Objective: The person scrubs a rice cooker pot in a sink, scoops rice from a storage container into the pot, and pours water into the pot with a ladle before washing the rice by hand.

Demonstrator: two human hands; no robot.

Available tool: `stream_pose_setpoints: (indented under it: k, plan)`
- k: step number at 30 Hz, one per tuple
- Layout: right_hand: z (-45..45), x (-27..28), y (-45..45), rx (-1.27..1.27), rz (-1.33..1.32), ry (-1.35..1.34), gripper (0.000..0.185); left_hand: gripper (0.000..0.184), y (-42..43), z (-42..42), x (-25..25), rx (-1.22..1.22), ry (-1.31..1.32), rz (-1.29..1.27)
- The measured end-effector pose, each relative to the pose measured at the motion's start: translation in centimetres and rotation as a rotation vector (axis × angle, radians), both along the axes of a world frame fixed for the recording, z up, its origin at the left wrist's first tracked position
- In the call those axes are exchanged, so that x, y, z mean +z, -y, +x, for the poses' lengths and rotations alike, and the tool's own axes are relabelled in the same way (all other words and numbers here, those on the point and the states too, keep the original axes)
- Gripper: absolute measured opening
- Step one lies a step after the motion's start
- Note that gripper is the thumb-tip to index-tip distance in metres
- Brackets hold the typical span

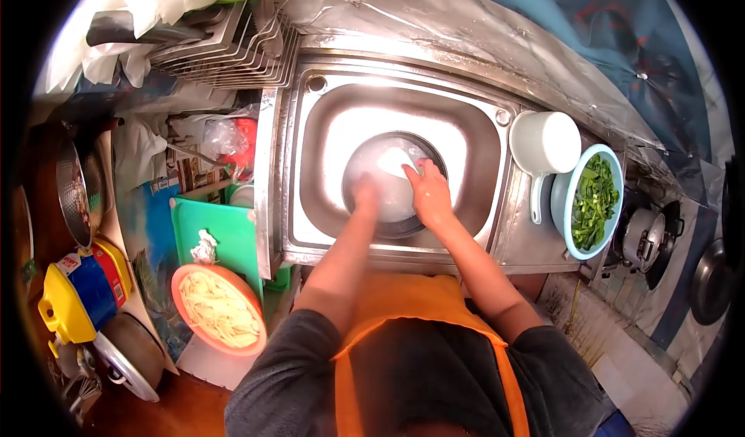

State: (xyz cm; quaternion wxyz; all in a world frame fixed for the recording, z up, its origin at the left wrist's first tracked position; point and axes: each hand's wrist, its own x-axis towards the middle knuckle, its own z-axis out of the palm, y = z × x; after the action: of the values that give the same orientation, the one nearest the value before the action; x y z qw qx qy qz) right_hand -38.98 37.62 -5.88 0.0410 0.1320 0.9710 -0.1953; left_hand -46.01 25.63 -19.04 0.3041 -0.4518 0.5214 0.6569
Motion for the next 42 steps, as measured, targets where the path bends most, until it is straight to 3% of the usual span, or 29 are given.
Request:
stream_pose_setpoints:
  k: [3,6,7,11,12,13,15,18,20,23,24,28,30,33,34,36,39,42]
  plan:
    - [-1.1,-6.7,2.0,-0.196,-0.105,0.080,0.064,0.036,0.5,0.7,-0.8,-0.041,-0.103,0.003]
    - [-1.7,-10.8,3.4,-0.269,-0.168,0.088,0.064,0.034,0.4,1.0,1.6,0.013,-0.139,-0.055]
    - [-2.3,-9.2,3.7,-0.350,-0.205,0.156,0.065,0.034,0.7,0.6,2.1,-0.032,-0.124,-0.073]
    - [-2.1,1.3,1.4,-0.261,-0.302,0.251,0.058,0.034,1.2,1.0,2.8,-0.150,-0.094,-0.007]
    - [-1.5,3.4,1.0,-0.235,-0.358,0.200,0.055,0.034,1.5,1.1,2.3,-0.161,-0.102,0.041]
    - [-1.0,5.3,0.5,-0.205,-0.413,0.142,0.053,0.035,3.2,1.7,-4.7,-0.201,-0.136,0.064]
    - [-0.2,5.3,0.0,-0.179,-0.631,-0.028,0.046,0.034,1.5,1.4,-1.5,-0.211,-0.126,-0.052]
    - [1.9,3.9,0.2,-0.158,-0.164,0.194,0.044,0.027,0.1,1.2,4.0,-0.198,-0.124,-0.063]
    - [3.0,8.2,-1.0,-0.268,-0.325,-0.162,0.041,0.022,1.1,0.9,1.6,-0.293,-0.189,0.021]
    - [6.6,11.5,-4.8,-0.532,-0.109,-0.571,0.043,0.023,1.3,0.3,1.5,-0.411,-0.309,-0.081]
    - [8.2,12.3,-6.4,-0.631,-0.008,-0.599,0.048,0.025,1.2,0.1,0.9,-0.436,-0.319,-0.103]
    - [15.1,14.4,-13.2,-0.795,0.512,-0.446,0.061,0.031,0.6,0.4,0.0,-0.594,-0.415,-0.174]
    - [18.1,13.0,-15.4,-0.865,0.568,-0.261,0.055,0.030,0.8,0.9,-2.1,-0.678,-0.500,-0.203]
    - [17.7,12.8,-15.5,-0.829,0.727,-0.199,0.040,0.027,0.6,1.6,-0.6,-0.919,-0.807,-0.367]
    - [15.6,13.9,-14.2,-0.812,0.770,-0.248,0.034,0.024,0.9,1.3,-0.1,-1.023,-1.052,-0.403]
    - [12.2,13.4,-11.6,-0.697,0.497,-0.392,0.034,0.025,-0.1,0.4,4.7,-1.202,-1.199,-0.443]
    - [6.6,5.5,-5.3,-0.358,0.052,-0.449,0.023,0.027,-1.4,-1.6,5.0,-1.417,-1.522,-0.516]
    - [-0.6,-1.5,-0.9,-0.087,0.024,-0.417,0.031,0.027,-3.2,-4.5,4.4,-1.699,-1.422,-0.645]
